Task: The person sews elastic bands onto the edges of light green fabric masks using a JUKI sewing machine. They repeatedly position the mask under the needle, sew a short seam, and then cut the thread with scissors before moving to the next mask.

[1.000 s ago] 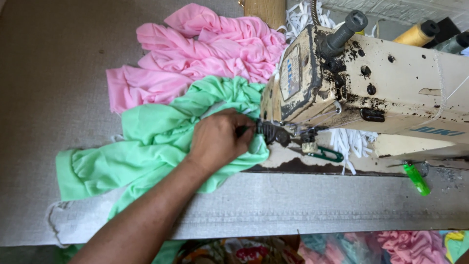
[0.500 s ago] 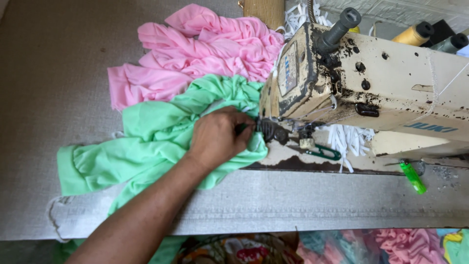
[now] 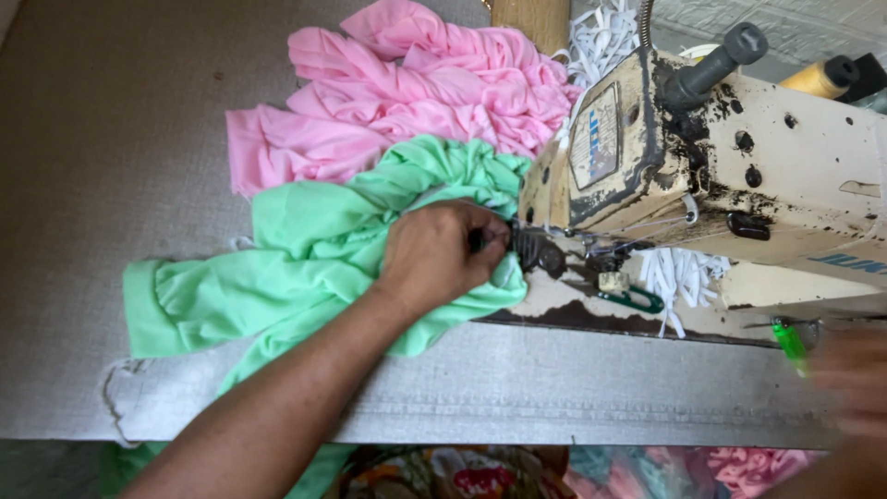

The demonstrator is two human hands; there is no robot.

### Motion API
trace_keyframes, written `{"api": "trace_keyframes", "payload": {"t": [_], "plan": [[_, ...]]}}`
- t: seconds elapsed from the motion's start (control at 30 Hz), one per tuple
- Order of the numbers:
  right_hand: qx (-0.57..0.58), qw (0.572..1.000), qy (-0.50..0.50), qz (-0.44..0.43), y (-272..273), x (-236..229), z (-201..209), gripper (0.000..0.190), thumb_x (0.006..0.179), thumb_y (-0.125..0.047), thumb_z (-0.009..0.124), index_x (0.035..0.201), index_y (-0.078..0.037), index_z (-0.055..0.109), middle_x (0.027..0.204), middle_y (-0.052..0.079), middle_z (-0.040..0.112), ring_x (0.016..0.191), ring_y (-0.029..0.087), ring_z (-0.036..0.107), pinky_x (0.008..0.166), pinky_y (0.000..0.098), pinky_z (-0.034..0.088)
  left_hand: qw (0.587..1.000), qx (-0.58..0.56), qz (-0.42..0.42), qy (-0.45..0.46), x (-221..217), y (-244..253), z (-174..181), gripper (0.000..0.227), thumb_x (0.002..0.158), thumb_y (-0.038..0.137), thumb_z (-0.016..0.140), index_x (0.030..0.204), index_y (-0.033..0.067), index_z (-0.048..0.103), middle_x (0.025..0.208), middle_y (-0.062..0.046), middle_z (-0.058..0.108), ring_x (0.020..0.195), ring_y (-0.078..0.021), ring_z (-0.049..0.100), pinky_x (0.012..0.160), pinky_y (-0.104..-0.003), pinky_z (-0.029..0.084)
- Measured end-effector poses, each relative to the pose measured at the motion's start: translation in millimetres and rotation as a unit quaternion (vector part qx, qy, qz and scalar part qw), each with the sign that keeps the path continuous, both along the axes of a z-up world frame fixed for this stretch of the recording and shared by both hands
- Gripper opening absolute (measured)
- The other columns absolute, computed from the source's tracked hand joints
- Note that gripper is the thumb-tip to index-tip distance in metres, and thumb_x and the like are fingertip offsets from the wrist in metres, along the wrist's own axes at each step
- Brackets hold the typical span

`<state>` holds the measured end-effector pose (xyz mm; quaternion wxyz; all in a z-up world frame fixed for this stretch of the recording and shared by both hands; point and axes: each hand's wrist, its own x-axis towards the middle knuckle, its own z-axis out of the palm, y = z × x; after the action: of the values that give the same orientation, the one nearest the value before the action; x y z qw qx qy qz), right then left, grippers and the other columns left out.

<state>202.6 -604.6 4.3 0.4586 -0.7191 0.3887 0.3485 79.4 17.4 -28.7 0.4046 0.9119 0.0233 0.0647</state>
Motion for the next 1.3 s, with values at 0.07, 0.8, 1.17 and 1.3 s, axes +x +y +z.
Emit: {"api": "trace_keyframes", "payload": {"t": [0.07,0.8,1.17,1.3], "plan": [[0.066,0.906,-0.286,0.304,221.1,-26.2,24.2,0.039,0.098,0.003,0.041,0.135,-0.001,0.054,0.132,0.023,0.06,0.118,0.033,0.057,0.101,0.0481,0.043,1.0,0.002,0.001,-0.001,0.6,0.0,-1.4,0.023,0.077,0.034,0.067,0.096,0.0311,0.08,0.101,0.007,0.079,0.086,-0.0283,0.072,0.067,-0.047,0.056],[-0.131,0.803,-0.396,0.425,415.1,-62.7,-53.9,0.017,0.093,-0.038,0.072,0.097,-0.024,0.082,0.054,-0.002,0.067,0.051,0.01,0.065,0.048,0.0188,0.049,0.999,-0.024,0.001,0.024,-1.4,4.3,12.0,0.02,0.078,0.04,0.068,0.089,0.0276,0.079,0.089,-0.001,0.076,0.094,-0.0304,0.072,0.077,-0.047,0.059],[-0.087,0.803,-0.427,0.407,420.4,-68.6,-46.9,0.018,0.095,-0.031,0.071,0.101,-0.017,0.082,0.052,-0.001,0.062,0.047,0.009,0.058,0.045,0.0189,0.045,1.0,-0.029,0.002,0.012,-2.3,3.8,12.8,0.019,0.078,0.039,0.069,0.089,0.0265,0.08,0.087,-0.003,0.076,0.092,-0.0319,0.072,0.075,-0.048,0.059],[-0.073,0.795,-0.432,0.419,417.9,-65.0,-51.1,0.017,0.095,-0.028,0.07,0.1,-0.016,0.082,0.051,-0.001,0.061,0.046,0.01,0.058,0.045,0.0195,0.045,1.0,-0.03,0.004,0.006,-3.0,3.0,13.4,0.018,0.078,0.038,0.07,0.087,0.0268,0.08,0.086,-0.002,0.076,0.091,-0.0316,0.072,0.074,-0.048,0.059]]}}
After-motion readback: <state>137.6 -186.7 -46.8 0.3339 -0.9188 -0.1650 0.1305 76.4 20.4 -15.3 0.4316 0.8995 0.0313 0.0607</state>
